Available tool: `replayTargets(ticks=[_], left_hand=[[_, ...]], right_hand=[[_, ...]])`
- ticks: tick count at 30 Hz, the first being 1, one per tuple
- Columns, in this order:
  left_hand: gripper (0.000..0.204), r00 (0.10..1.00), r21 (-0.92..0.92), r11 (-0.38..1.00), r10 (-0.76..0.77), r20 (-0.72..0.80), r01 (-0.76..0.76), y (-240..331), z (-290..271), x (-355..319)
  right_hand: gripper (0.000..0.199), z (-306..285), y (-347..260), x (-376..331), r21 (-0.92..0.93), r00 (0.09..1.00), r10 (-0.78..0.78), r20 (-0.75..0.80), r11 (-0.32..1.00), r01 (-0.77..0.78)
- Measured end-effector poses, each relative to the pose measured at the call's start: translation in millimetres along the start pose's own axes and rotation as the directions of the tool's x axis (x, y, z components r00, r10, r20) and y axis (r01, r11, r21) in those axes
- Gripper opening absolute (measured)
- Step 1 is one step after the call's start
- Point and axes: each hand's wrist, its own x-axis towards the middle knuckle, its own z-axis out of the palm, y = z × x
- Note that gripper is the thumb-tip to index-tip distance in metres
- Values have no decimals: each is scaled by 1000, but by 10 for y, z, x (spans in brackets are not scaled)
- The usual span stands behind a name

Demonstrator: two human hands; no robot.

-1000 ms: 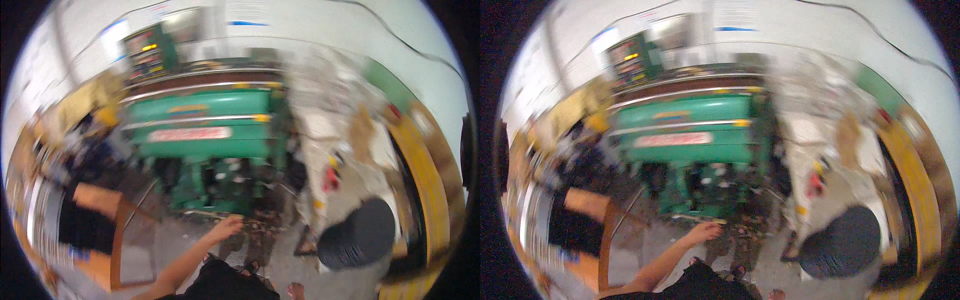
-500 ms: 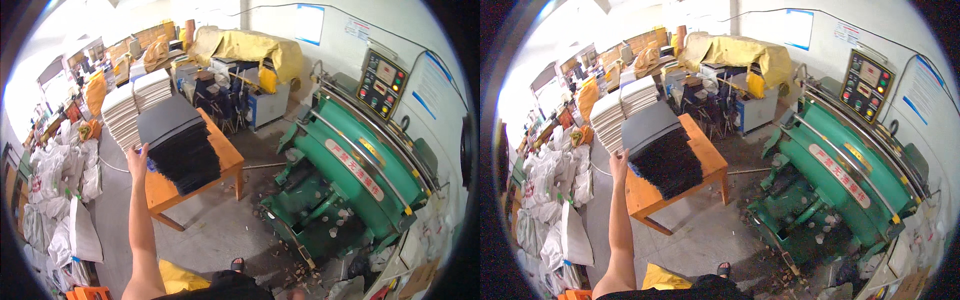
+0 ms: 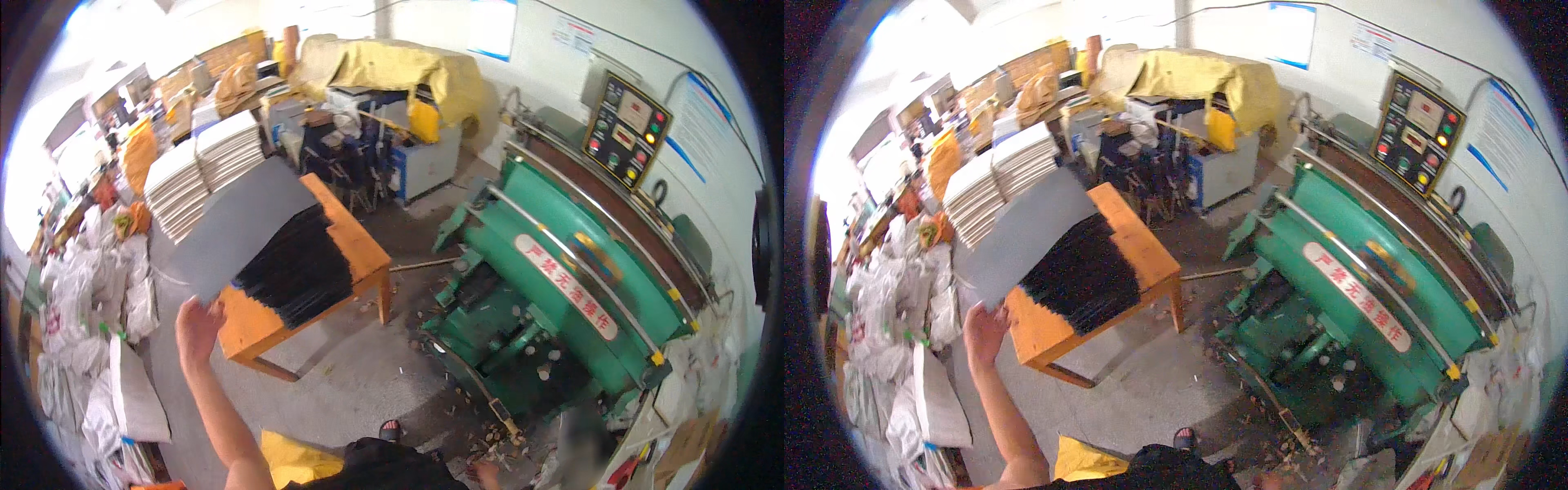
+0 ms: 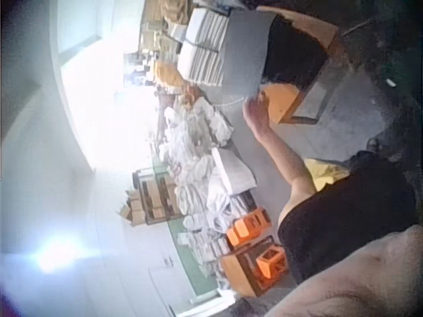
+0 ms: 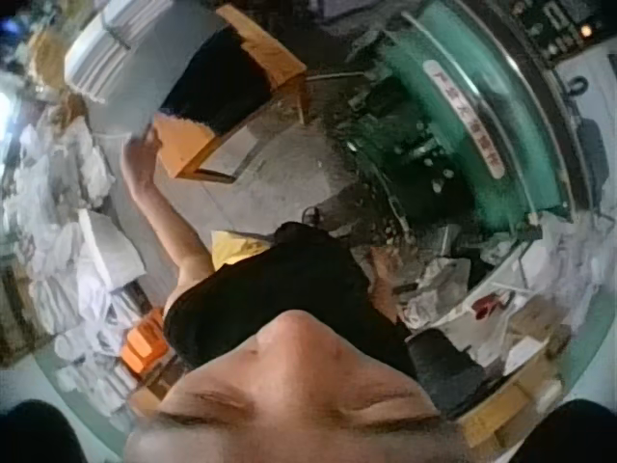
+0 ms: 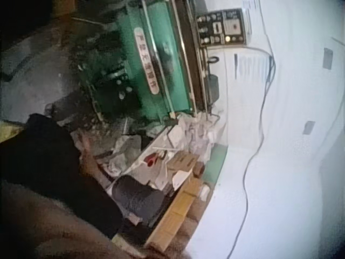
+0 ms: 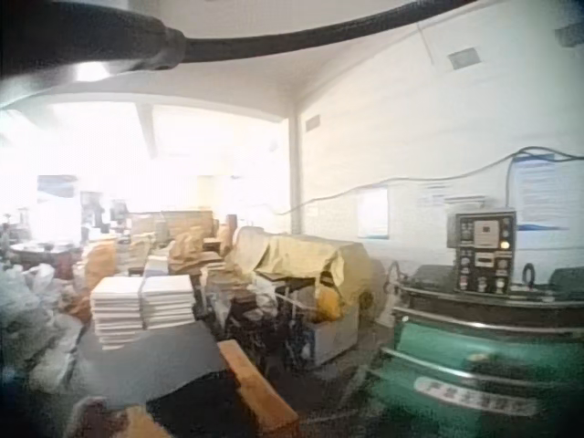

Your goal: The person places a black square sheet onto a metal machine bed, removes a circular black disc from a stack on a nearby table, and puts the disc on top of the sheet before moving to the next cycle.

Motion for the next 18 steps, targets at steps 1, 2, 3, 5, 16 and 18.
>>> replayTargets(ticks=[1,2,3,5,16,18], left_hand=[[29,1000,-3,1000,-5,-20,5,117,94,-148],[35,959,56,995,96,-265,-84,184,-105,-94],[35,928,178,975,185,-325,-132,267,-325,20],[27,888,249,966,169,-427,-64,16,-1375,614],[54,970,265,933,-230,-79,243,-1880,1647,-294],[49,894,241,870,-448,21,430,-2371,1907,-738]], right_hand=[[18,-68,121,-17,16,997,78,-5,997,-78],[16,-137,280,-39,32,988,155,-6,987,-155],[15,-314,496,-110,53,972,235,-26,971,-233],[25,-1090,1051,205,-884,695,-608,383,-22,467],[29,-993,-3945,-1617,-113,365,-684,-632,547,830],[34,-1419,-4056,-1081,-164,299,-539,-788,650,742]])
